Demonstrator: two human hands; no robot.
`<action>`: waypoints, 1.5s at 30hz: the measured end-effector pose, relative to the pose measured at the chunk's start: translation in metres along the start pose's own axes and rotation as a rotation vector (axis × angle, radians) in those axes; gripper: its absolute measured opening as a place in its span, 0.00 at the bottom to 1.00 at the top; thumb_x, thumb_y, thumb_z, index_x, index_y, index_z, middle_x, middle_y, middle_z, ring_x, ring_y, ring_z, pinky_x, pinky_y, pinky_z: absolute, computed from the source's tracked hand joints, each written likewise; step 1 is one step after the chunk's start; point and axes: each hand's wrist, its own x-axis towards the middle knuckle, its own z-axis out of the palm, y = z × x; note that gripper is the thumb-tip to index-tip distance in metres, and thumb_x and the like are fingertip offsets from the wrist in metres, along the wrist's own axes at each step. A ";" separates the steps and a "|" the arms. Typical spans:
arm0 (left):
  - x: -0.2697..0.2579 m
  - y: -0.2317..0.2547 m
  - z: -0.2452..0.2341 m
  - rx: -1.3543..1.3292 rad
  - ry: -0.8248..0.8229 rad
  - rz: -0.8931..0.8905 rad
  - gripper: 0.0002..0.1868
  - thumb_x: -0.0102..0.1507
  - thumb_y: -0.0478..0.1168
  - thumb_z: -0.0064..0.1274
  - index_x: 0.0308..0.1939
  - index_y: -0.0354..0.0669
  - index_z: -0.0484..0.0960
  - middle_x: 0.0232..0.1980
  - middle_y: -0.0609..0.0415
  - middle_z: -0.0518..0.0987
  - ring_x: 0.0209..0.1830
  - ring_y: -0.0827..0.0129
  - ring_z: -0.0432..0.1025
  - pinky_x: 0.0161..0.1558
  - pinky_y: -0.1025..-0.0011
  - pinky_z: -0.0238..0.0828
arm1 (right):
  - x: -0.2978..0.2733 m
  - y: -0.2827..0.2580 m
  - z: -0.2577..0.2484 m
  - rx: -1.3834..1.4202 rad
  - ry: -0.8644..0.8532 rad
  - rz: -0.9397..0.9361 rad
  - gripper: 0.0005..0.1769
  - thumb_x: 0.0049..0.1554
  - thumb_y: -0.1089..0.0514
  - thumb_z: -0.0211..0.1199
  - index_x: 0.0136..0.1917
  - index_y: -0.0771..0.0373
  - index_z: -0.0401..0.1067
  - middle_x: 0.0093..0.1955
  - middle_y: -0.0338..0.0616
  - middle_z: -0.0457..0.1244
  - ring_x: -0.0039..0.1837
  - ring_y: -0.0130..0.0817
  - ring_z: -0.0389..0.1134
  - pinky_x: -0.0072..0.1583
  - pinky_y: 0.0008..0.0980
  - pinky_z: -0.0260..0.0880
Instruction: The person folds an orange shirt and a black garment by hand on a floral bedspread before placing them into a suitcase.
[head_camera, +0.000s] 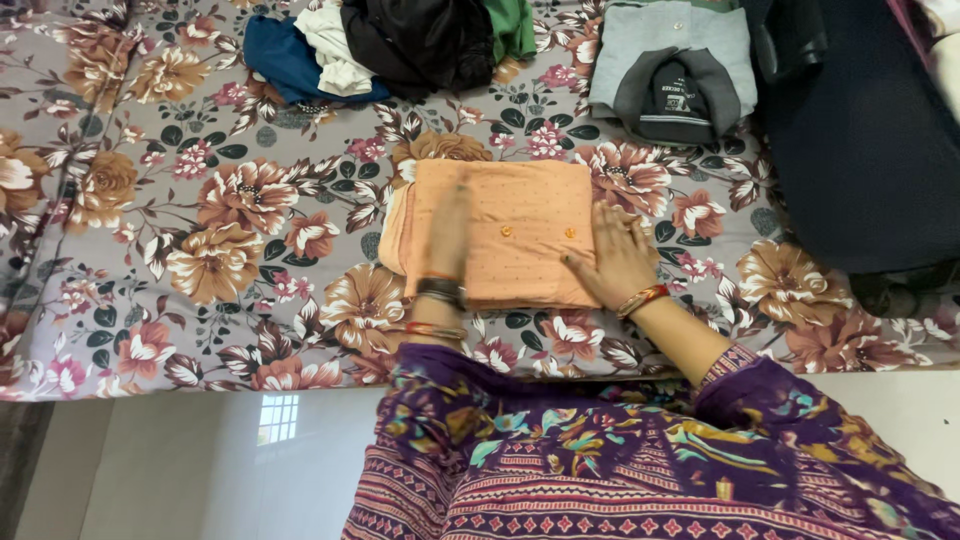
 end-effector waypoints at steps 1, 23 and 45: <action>0.003 -0.001 -0.014 -0.321 0.002 0.071 0.30 0.74 0.49 0.37 0.78 0.42 0.62 0.78 0.44 0.64 0.80 0.57 0.57 0.78 0.63 0.52 | -0.001 0.006 0.002 0.000 0.011 0.005 0.53 0.62 0.28 0.43 0.82 0.68 0.37 0.86 0.58 0.36 0.86 0.47 0.35 0.80 0.50 0.32; -0.018 -0.011 -0.002 -0.735 0.093 -0.049 0.30 0.74 0.51 0.38 0.74 0.36 0.63 0.77 0.38 0.66 0.81 0.50 0.58 0.77 0.57 0.56 | -0.001 0.012 -0.011 0.070 0.087 0.005 0.46 0.64 0.35 0.43 0.84 0.63 0.40 0.86 0.58 0.40 0.84 0.50 0.42 0.79 0.52 0.34; -0.093 0.046 -0.035 1.098 0.359 0.305 0.45 0.64 0.54 0.53 0.79 0.38 0.54 0.77 0.37 0.60 0.77 0.46 0.54 0.74 0.52 0.46 | 0.069 -0.014 -0.049 0.063 0.225 -0.270 0.25 0.64 0.43 0.53 0.62 0.64 0.74 0.64 0.56 0.66 0.71 0.51 0.62 0.73 0.54 0.54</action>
